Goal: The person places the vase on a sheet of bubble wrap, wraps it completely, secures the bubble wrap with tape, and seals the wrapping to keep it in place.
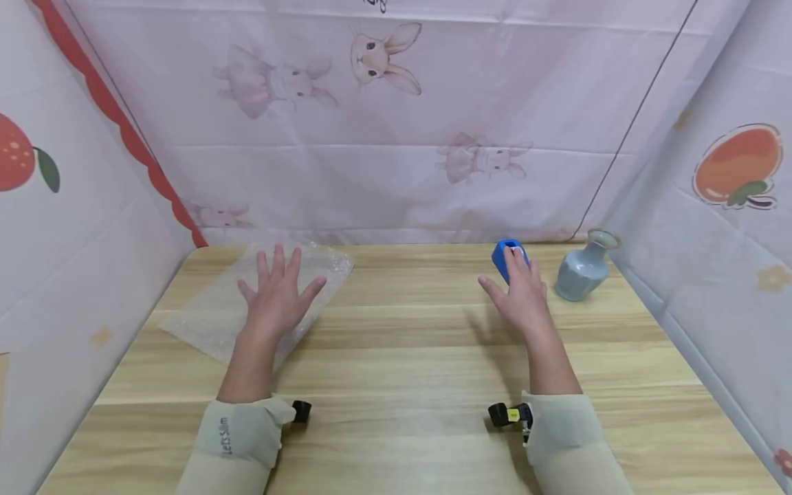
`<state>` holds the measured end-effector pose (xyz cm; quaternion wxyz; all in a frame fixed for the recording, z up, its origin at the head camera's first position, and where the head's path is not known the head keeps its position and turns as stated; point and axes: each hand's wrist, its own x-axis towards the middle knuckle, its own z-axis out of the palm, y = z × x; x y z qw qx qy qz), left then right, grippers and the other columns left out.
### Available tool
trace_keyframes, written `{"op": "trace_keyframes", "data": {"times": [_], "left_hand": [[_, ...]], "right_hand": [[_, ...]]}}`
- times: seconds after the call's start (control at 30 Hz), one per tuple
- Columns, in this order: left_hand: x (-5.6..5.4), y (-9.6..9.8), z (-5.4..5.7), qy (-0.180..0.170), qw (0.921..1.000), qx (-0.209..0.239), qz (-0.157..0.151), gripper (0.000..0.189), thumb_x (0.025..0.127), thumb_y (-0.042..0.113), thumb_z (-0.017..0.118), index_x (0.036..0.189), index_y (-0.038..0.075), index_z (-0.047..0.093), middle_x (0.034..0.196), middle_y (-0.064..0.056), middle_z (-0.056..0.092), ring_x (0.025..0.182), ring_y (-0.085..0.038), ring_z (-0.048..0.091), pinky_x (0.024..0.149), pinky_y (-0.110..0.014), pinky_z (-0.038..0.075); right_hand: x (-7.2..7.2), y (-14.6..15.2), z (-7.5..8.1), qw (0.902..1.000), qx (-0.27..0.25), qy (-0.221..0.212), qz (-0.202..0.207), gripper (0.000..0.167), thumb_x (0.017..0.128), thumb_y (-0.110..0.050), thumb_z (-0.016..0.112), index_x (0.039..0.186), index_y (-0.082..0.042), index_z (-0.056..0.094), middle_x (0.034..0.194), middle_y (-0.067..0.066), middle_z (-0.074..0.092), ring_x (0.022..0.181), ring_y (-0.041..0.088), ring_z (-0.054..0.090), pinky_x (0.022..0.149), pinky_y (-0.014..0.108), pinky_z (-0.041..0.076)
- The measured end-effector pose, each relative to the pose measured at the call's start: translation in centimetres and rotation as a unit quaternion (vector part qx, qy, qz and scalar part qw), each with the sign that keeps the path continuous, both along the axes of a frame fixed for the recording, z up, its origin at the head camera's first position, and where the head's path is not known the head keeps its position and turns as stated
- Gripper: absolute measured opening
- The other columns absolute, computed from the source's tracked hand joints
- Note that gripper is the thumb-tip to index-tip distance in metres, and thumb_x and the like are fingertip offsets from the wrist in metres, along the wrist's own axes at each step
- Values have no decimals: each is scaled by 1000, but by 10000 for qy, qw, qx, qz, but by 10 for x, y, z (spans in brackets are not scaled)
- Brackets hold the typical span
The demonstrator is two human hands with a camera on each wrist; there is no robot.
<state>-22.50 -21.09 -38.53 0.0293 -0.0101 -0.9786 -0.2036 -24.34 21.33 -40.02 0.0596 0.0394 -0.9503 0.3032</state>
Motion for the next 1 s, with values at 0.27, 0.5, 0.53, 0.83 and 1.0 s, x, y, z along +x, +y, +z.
{"op": "trace_keyframes", "data": {"times": [0.27, 0.5, 0.53, 0.83, 1.0], "left_hand": [[-2, -9, -3, -342, 9991, -221, -106, 88, 95, 68, 38, 159, 17, 5, 163, -16, -16, 146, -41, -25, 100, -81, -7], [-1, -21, -9, -1142, 9931, -252, -104, 83, 99, 58, 43, 159, 11, 9, 162, -25, -6, 146, -50, -14, 101, -81, 4], [0, -23, -10, -1287, 9912, -297, -102, 82, 100, 56, 42, 158, 9, 10, 162, -27, -5, 145, -52, -11, 100, -82, 6], [5, -29, -28, -1908, 9803, -432, -265, 74, 101, 50, 42, 155, 1, 22, 156, -35, 14, 140, -59, 14, 103, -75, 23], [5, -26, -35, -1827, 9804, -632, -367, 67, 101, 46, 46, 149, 0, 34, 146, -35, 33, 130, -57, 31, 98, -68, 36]], "right_hand": [[5, -3, -2, 9999, -4, -80, 74, 88, 96, -57, 50, 159, -13, 8, 165, 16, 1, 149, 44, -9, 109, 74, 2], [7, -10, -6, 9997, -55, -169, 191, 88, 96, -60, 48, 159, -14, 9, 165, 12, 0, 149, 45, -9, 110, 74, 3], [6, -12, -6, 9996, -68, -197, 212, 87, 96, -60, 48, 159, -15, 9, 165, 12, 0, 149, 45, -9, 110, 73, 3], [4, -35, -8, 9984, -139, -167, 519, 84, 96, -54, 54, 158, -12, 16, 165, 13, 13, 149, 45, 0, 114, 67, 9], [3, -51, -8, 9968, -189, -50, 781, 80, 96, -48, 57, 156, -8, 23, 161, 16, 24, 150, 41, 9, 117, 60, 16]]}}
